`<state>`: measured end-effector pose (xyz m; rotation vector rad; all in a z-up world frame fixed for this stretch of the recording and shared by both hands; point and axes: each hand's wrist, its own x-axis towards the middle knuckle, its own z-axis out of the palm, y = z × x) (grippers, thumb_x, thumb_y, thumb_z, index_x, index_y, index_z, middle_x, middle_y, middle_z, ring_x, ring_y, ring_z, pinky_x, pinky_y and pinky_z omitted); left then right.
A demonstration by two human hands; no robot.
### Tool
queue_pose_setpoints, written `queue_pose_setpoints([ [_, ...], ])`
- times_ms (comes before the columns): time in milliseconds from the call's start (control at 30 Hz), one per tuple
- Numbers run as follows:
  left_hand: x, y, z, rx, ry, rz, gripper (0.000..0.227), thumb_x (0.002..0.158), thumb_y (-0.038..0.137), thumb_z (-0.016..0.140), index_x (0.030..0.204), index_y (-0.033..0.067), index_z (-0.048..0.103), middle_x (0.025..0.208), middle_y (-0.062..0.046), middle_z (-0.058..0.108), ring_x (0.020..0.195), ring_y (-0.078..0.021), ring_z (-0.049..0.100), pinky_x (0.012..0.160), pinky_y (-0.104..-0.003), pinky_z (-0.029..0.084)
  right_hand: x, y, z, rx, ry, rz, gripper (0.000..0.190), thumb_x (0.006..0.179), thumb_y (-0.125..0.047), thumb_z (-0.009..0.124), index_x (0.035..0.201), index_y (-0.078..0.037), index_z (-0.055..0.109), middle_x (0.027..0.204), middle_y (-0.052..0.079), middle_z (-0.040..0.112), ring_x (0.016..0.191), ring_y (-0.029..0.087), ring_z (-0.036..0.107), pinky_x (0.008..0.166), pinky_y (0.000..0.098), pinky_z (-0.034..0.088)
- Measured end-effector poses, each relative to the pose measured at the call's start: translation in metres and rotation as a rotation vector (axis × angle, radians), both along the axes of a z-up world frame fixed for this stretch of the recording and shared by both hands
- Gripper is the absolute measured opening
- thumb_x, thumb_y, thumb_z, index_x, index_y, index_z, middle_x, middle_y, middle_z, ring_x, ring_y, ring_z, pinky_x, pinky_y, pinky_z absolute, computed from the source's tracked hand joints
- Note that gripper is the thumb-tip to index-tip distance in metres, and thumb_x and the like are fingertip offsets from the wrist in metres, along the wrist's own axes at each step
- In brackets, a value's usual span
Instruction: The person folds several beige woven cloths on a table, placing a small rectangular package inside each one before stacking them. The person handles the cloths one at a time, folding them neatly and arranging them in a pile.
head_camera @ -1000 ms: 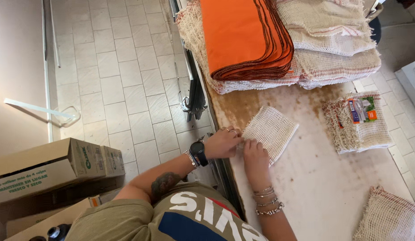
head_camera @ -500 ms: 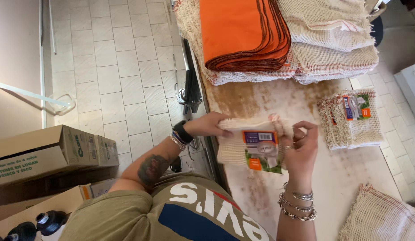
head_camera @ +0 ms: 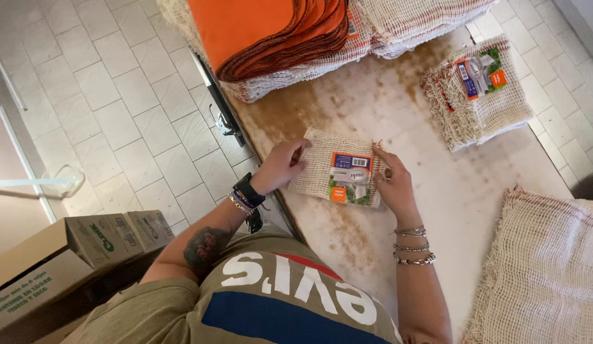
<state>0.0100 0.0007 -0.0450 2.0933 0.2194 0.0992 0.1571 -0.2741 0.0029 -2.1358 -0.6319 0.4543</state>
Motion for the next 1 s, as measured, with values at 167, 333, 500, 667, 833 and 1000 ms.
queue_pose_setpoints([
  [167, -0.032, -0.031, 0.075, -0.236, 0.26, -0.388, 0.042, 0.099, 0.025, 0.065, 0.134, 0.003, 0.059, 0.101, -0.015, 0.069, 0.073, -0.0189, 0.071, 0.065, -0.029, 0.061, 0.012, 0.016, 0.052, 0.14, -0.222, 0.097, 0.046, 0.09, 0.012, 0.054, 0.134, 0.003, 0.064, 0.139, 0.029, 0.052, 0.107, 0.046, 0.06, 0.093, 0.0558, 0.05],
  [333, -0.031, -0.038, 0.118, -0.214, 0.364, -0.706, 0.05, 0.104, 0.035, 0.058, 0.137, -0.0027, 0.059, 0.101, -0.023, 0.07, 0.075, -0.0232, 0.071, 0.068, -0.031, 0.059, -0.02, 0.008, 0.086, 0.075, -0.556, -0.065, 0.02, 0.105, 0.0, 0.057, 0.12, -0.004, 0.069, 0.127, 0.017, 0.057, 0.113, 0.041, 0.063, 0.098, 0.0493, 0.052],
  [500, 0.048, -0.031, 0.005, 0.391, -0.18, -0.127, 0.032, 0.095, 0.035, 0.068, 0.119, 0.0148, 0.062, 0.1, -0.012, 0.067, 0.094, -0.0357, 0.071, 0.074, -0.047, 0.059, -0.074, -0.049, 0.017, -0.918, -0.208, -0.118, 0.05, 0.086, -0.057, 0.072, 0.1, -0.009, 0.066, 0.091, 0.01, 0.068, 0.089, 0.033, 0.073, 0.071, 0.0474, 0.059],
  [667, 0.12, -0.042, -0.013, 0.605, -0.058, -0.157, 0.039, 0.082, 0.043, 0.079, 0.101, 0.0141, 0.062, 0.106, -0.009, 0.057, 0.105, -0.0362, 0.059, 0.072, -0.048, 0.06, -0.085, -0.067, -0.015, -0.609, 0.008, -0.133, 0.049, 0.087, -0.054, 0.074, 0.096, -0.007, 0.069, 0.092, 0.013, 0.064, 0.093, 0.038, 0.071, 0.078, 0.0502, 0.057],
  [833, 0.127, -0.043, -0.011, 0.26, 0.005, -0.445, 0.033, 0.081, 0.032, 0.077, 0.091, 0.0048, 0.061, 0.082, -0.022, 0.067, 0.088, -0.0457, 0.069, 0.071, -0.056, 0.055, -0.068, -0.092, -0.048, 0.303, 0.381, -0.663, 0.038, 0.098, -0.013, 0.069, 0.132, -0.004, 0.054, 0.1, 0.017, 0.066, 0.083, 0.025, 0.067, 0.068, 0.0338, 0.056],
  [1000, 0.101, -0.047, 0.051, -0.214, 0.431, -0.468, 0.057, 0.094, 0.028, 0.064, 0.145, 0.0249, 0.037, 0.155, -0.016, 0.051, 0.135, -0.0315, 0.057, 0.112, -0.042, 0.042, -0.086, -0.079, -0.016, 0.441, 0.339, -0.664, 0.064, 0.082, 0.001, 0.074, 0.142, -0.011, 0.053, 0.136, 0.01, 0.062, 0.117, 0.021, 0.063, 0.098, 0.0321, 0.056],
])
